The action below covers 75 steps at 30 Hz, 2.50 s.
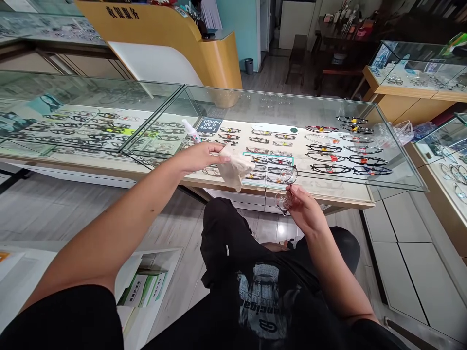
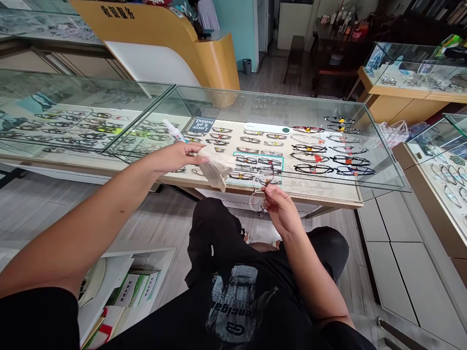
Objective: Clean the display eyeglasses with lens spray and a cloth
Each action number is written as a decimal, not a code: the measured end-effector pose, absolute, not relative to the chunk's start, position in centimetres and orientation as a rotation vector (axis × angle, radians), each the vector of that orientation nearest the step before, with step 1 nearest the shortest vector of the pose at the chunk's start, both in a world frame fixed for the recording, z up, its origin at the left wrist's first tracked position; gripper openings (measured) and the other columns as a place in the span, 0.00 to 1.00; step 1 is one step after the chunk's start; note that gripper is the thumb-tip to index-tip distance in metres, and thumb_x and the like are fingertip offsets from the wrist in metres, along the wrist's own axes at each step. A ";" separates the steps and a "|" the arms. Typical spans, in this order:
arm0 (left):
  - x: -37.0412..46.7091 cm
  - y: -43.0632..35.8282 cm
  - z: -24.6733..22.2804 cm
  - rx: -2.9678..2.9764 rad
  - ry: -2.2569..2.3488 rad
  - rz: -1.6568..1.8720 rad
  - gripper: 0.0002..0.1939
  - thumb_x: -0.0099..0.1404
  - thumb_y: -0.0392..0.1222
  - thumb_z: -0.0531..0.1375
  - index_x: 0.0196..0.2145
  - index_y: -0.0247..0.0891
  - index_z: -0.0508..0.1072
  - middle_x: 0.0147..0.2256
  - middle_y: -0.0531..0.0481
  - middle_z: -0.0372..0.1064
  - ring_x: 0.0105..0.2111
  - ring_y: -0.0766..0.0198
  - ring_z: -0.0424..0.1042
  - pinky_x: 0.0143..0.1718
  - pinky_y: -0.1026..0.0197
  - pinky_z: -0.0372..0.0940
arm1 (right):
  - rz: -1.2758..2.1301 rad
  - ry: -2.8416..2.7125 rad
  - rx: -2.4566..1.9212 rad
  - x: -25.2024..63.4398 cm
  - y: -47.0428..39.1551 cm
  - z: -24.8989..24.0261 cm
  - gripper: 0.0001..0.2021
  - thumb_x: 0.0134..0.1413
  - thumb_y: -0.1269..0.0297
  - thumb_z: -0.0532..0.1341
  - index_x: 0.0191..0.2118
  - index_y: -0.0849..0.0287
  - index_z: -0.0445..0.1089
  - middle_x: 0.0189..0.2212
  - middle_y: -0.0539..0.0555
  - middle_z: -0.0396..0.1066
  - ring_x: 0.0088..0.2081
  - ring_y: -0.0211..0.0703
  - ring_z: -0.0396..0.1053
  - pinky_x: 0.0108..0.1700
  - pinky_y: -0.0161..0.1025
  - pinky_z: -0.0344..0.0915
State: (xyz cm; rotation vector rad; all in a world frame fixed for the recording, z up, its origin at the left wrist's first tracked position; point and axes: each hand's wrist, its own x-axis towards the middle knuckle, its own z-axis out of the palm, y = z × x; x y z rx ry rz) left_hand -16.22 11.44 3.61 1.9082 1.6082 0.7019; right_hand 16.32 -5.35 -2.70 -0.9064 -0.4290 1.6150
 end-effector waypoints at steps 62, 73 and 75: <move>-4.4 2.9 -1.9 1.488 0.835 0.665 0.32 0.66 0.75 0.65 0.42 0.41 0.70 0.30 0.55 0.66 0.29 0.66 0.64 0.30 0.63 0.59 | 1.633 -0.682 -0.946 18.8 -5.7 -3.6 0.14 0.49 0.51 0.80 0.31 0.54 0.81 0.37 0.52 0.82 0.38 0.42 0.74 0.42 0.39 0.70; -3.5 3.1 0.0 1.792 0.913 0.510 0.26 0.71 0.69 0.62 0.42 0.44 0.64 0.26 0.58 0.62 0.24 0.65 0.58 0.28 0.60 0.51 | 1.659 -0.800 -0.906 18.0 -6.3 -3.3 0.15 0.52 0.50 0.79 0.31 0.54 0.81 0.33 0.53 0.80 0.39 0.44 0.74 0.48 0.41 0.69; -3.1 2.8 0.4 1.836 0.967 0.509 0.24 0.72 0.68 0.62 0.42 0.44 0.64 0.27 0.57 0.62 0.26 0.63 0.59 0.30 0.59 0.53 | 1.630 -0.843 -0.901 18.1 -6.3 -3.4 0.14 0.53 0.50 0.79 0.31 0.54 0.81 0.33 0.53 0.79 0.40 0.45 0.74 0.50 0.42 0.69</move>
